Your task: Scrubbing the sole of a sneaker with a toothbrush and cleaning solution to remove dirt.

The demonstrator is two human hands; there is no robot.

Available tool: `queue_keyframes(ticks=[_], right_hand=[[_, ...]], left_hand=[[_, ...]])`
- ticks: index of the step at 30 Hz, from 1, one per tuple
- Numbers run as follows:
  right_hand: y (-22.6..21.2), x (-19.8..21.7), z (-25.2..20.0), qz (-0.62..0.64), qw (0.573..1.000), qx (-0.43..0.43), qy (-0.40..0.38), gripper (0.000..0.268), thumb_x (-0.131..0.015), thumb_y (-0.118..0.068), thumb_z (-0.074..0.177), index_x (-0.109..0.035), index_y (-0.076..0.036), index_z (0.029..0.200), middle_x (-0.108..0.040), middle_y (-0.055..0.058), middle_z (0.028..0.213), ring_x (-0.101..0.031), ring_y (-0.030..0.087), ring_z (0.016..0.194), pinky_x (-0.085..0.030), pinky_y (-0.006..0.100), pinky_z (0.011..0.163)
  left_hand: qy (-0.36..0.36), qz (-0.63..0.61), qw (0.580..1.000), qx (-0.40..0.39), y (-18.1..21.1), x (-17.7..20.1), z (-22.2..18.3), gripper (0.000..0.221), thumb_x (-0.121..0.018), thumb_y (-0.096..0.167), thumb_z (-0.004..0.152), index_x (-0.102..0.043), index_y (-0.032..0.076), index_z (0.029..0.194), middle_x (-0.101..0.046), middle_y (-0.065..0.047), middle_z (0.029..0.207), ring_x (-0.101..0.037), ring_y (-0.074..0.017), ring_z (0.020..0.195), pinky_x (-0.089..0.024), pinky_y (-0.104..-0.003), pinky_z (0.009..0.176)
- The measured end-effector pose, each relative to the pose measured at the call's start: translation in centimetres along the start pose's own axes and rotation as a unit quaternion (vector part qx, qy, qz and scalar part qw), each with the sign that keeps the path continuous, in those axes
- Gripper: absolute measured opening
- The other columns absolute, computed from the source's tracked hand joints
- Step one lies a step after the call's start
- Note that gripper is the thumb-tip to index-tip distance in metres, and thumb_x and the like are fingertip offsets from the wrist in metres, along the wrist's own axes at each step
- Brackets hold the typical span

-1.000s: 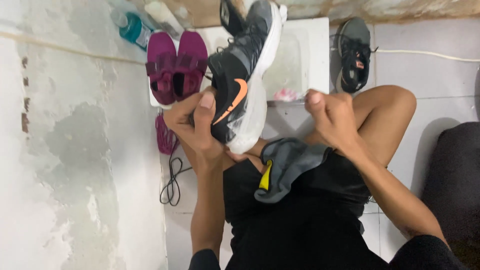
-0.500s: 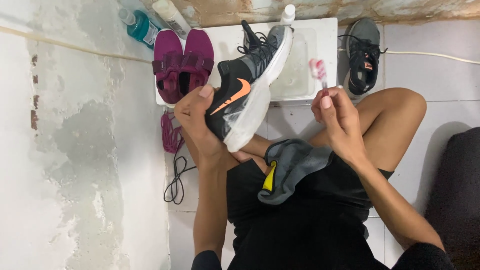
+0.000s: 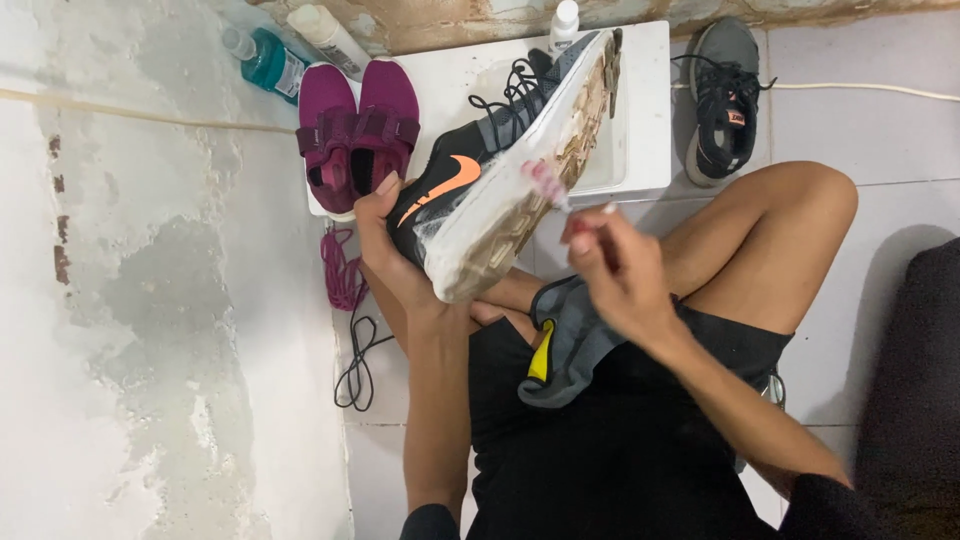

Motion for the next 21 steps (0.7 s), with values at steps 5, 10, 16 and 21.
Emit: queue_keyframes(ticks=[5,10,16,21], right_hand=[[0.3,-1.3,-0.9,-0.031,0.998,0.038,-0.030,0.017,-0.062,-0.018,0.101,-0.069,-0.003,0.098,-0.063,0.010,0.059,-0.051,0.021,0.043,-0.043,0.032,0.045],[-3.9,0.0,2.1,-0.047,0.999,0.001,-0.016,0.019,-0.052,-0.014,0.109,-0.064,-0.003,0.100,-0.059,0.008,0.059,-0.047,0.016,0.046,-0.041,0.030,0.048],[-4.6,1.1,2.0,-0.029,0.999,-0.014,-0.043,0.019,-0.053,-0.018,0.106,-0.067,-0.006,0.101,-0.058,0.007,0.055,-0.045,0.016,0.045,-0.043,0.029,0.048],[-3.8,3.5,2.3,0.003,1.000,-0.014,-0.022,0.033,-0.038,-0.021,0.112,-0.063,-0.001,0.106,-0.056,0.008,0.058,-0.042,0.015,0.048,-0.041,0.029,0.051]], left_hand=[[0.076,-0.009,0.997,0.022,-0.5,1.5,1.5,0.021,-0.074,0.017,0.074,-0.064,0.005,0.060,-0.063,-0.017,0.056,-0.058,-0.0238,0.049,-0.050,-0.032,0.055],[0.106,-0.017,0.994,0.016,-1.2,-1.5,-0.3,0.019,-0.079,0.020,0.071,-0.069,0.004,0.069,-0.066,-0.016,0.064,-0.058,-0.0233,0.057,-0.052,-0.034,0.064],[-0.138,0.195,0.966,-0.103,-1.3,0.9,-0.5,0.073,-0.076,0.039,0.091,-0.058,-0.021,0.128,-0.060,-0.031,0.124,-0.054,-0.0197,0.122,-0.039,-0.049,0.118],[-0.333,0.398,0.815,-0.258,-1.7,0.3,-3.1,0.068,-0.087,0.008,0.086,-0.054,0.001,0.145,-0.068,-0.016,0.129,-0.061,-0.0245,0.127,-0.050,-0.045,0.112]])
Point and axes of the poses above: each hand's wrist, its own z-axis towards the middle knuckle, its own x-axis out of the back of the hand, y = z × x, the point moved 4 cm from there along z, towards the middle knuckle
